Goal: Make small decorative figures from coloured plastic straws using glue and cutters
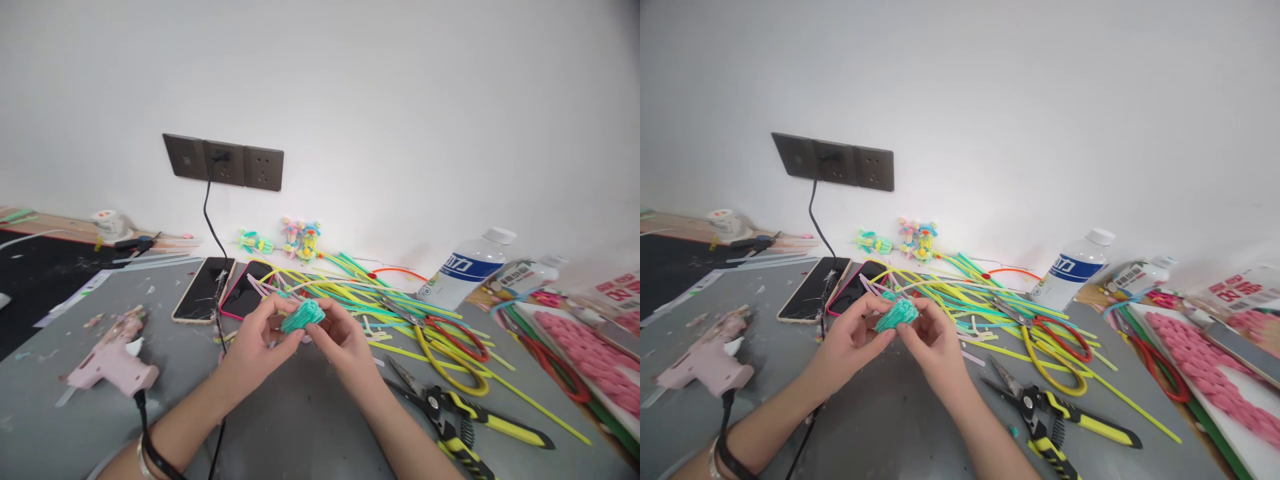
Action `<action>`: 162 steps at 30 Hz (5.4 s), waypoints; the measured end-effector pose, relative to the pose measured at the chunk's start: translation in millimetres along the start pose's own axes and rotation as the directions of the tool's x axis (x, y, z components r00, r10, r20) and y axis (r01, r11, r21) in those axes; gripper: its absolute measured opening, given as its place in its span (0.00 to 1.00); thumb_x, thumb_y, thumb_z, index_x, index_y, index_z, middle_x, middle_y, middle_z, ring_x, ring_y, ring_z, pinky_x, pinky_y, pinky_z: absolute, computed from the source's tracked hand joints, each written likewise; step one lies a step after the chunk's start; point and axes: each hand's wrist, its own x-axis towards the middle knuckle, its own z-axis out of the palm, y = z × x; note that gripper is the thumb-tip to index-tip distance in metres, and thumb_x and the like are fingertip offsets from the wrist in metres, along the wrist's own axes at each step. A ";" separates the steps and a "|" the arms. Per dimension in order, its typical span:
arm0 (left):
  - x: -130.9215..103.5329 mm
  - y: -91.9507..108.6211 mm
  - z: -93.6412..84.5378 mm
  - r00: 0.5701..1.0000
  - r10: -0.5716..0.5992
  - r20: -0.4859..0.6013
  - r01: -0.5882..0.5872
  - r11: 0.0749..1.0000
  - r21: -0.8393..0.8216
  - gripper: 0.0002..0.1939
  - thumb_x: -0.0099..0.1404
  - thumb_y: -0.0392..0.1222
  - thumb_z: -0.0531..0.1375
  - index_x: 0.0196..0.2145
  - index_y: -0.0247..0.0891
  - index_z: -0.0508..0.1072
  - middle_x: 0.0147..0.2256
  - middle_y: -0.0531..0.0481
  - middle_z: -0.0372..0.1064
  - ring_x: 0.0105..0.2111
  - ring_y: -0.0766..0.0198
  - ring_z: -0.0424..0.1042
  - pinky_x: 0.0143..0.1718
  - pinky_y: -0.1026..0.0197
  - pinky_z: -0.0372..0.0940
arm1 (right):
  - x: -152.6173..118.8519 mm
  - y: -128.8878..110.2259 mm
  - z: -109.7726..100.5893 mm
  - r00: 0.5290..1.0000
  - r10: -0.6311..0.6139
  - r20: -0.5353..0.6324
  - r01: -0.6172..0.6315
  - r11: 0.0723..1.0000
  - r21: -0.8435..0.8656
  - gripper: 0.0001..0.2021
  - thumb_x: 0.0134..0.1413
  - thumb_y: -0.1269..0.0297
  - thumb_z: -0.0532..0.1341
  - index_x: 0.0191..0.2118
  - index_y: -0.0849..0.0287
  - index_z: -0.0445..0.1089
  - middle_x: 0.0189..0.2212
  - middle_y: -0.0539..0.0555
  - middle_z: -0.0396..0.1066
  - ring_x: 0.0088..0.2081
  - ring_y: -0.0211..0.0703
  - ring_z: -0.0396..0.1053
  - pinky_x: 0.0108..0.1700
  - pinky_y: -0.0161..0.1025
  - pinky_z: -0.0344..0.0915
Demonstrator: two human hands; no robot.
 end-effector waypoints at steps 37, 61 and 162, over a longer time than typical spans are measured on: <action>2.5 2.9 -4.7 1.000 -0.025 0.017 0.022 0.985 0.168 0.14 0.58 0.39 0.68 0.41 0.40 0.70 0.42 0.47 0.75 0.45 0.58 0.75 0.47 0.58 0.70 | 4.5 0.2 -10.9 0.999 -0.042 -0.014 0.040 0.996 -0.086 0.13 0.51 0.58 0.69 0.41 0.55 0.71 0.24 0.48 0.68 0.26 0.39 0.66 0.30 0.37 0.63; 7.0 -3.5 -10.0 0.997 0.068 -0.044 -0.054 0.963 0.266 0.22 0.62 0.42 0.63 0.54 0.38 0.73 0.48 0.41 0.76 0.45 0.55 0.76 0.43 0.56 0.73 | 10.6 4.2 -10.9 0.995 0.079 0.066 -0.081 0.996 0.028 0.15 0.49 0.55 0.70 0.39 0.57 0.70 0.28 0.49 0.71 0.26 0.36 0.67 0.27 0.33 0.63; 17.6 -4.7 -19.3 0.948 -0.231 -0.218 0.066 0.815 -0.576 0.26 0.43 0.60 0.73 0.30 0.34 0.77 0.25 0.53 0.72 0.25 0.67 0.70 0.30 0.65 0.67 | 17.3 -2.6 -24.4 0.963 -0.041 -0.267 0.086 0.984 0.157 0.18 0.53 0.46 0.63 0.32 0.57 0.75 0.18 0.46 0.62 0.19 0.33 0.54 0.23 0.35 0.50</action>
